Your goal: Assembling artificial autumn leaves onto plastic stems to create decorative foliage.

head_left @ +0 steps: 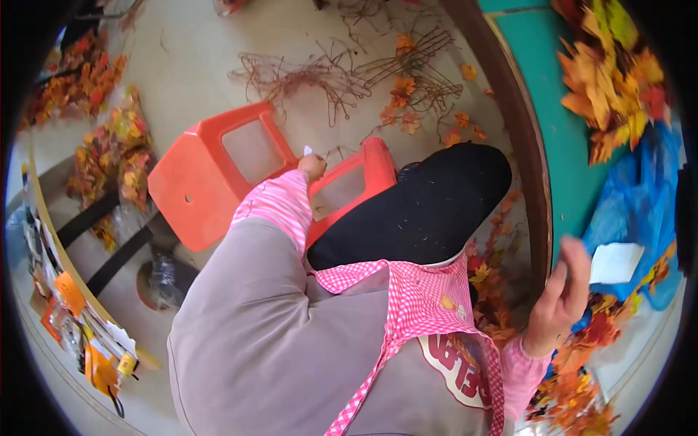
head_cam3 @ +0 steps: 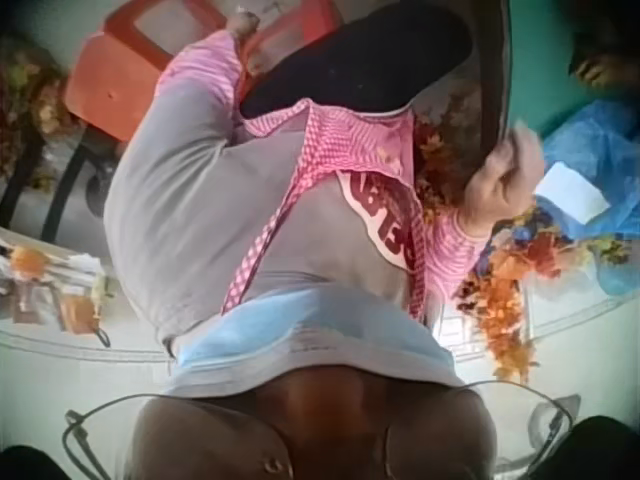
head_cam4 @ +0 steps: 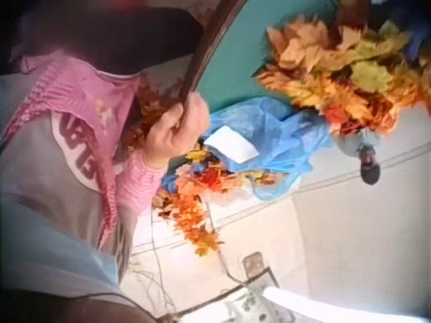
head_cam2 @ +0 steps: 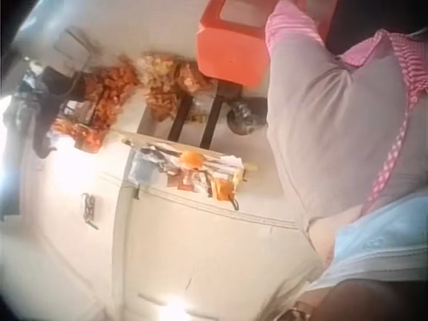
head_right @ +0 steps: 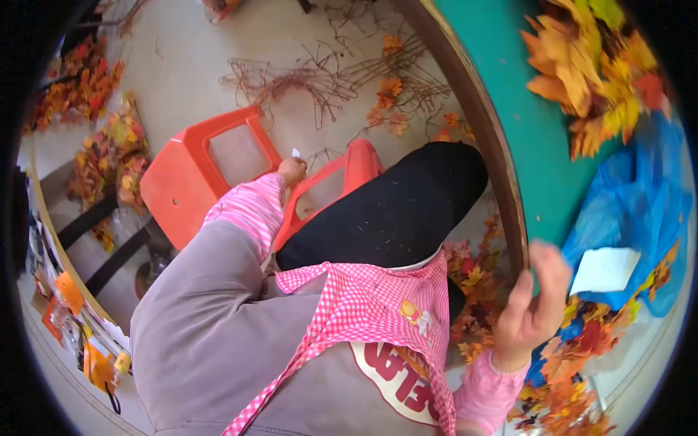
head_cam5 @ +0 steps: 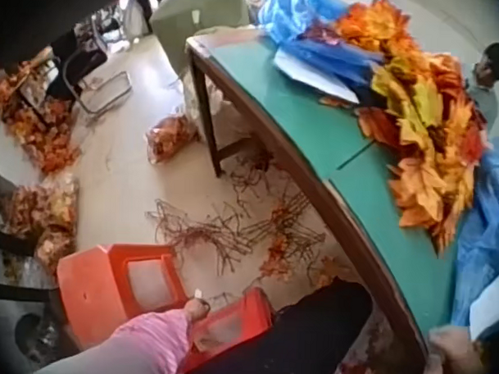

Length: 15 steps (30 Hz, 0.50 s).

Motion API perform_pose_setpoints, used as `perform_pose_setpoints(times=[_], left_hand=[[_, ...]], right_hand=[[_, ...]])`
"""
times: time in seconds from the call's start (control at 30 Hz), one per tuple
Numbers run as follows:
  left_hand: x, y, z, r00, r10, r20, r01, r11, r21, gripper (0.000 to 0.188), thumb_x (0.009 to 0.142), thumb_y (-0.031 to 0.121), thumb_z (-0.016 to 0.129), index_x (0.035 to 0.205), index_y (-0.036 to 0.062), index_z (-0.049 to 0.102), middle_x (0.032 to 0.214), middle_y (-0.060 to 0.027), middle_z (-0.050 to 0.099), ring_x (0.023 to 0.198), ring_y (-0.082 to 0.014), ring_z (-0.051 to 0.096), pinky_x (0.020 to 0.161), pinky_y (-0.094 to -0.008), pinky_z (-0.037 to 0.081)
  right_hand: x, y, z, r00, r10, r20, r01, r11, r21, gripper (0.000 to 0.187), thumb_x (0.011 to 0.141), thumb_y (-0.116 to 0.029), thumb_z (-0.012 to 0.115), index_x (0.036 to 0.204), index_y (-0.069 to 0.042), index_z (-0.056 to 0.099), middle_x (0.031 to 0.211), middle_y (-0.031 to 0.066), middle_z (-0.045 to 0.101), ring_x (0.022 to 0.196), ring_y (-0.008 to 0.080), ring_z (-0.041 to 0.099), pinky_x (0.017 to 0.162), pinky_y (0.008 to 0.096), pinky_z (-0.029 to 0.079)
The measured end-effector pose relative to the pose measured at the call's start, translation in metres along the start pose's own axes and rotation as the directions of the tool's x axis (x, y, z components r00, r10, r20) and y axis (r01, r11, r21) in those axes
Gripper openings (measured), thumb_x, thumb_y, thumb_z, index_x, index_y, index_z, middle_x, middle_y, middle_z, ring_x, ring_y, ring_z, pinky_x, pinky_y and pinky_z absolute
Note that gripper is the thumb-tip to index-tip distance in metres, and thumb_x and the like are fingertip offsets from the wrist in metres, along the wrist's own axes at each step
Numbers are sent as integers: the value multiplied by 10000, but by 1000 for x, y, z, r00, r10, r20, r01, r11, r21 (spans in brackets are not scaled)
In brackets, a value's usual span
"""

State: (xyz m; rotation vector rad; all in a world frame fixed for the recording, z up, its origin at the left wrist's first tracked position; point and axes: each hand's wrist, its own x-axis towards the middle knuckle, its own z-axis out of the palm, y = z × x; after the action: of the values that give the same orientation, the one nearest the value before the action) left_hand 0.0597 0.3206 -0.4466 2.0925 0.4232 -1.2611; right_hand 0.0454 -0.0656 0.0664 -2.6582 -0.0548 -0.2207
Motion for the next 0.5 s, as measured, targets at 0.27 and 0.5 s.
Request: perform_pose_setpoints(times=[0.27, 0.5], left_hand=[[-21, -43, 24, 984, -169, 55, 177, 891, -418, 341, 897, 173, 493, 1197, 47, 595, 891, -112, 669, 712, -209, 657, 568, -320, 534], [-46, -124, 75, 904, -400, -150, 324, 871, -370, 242, 831, 219, 579, 940, 59, 724, 859, -132, 700, 777, -245, 677, 728, -370, 529]], right_hand=[[165, -38, 111, 876, -482, 14, 466, 840, -278, 480, 850, -129, 677, 1308, -127, 533, 1365, 139, 483, 1249, 318, 459, 1024, 395, 371], [185, -25, 114, 829, -546, 120, 552, 765, -333, 481, 909, -69, 601, 1368, -77, 459, 1356, 122, 506, 1254, 300, 473, 1034, 358, 369]])
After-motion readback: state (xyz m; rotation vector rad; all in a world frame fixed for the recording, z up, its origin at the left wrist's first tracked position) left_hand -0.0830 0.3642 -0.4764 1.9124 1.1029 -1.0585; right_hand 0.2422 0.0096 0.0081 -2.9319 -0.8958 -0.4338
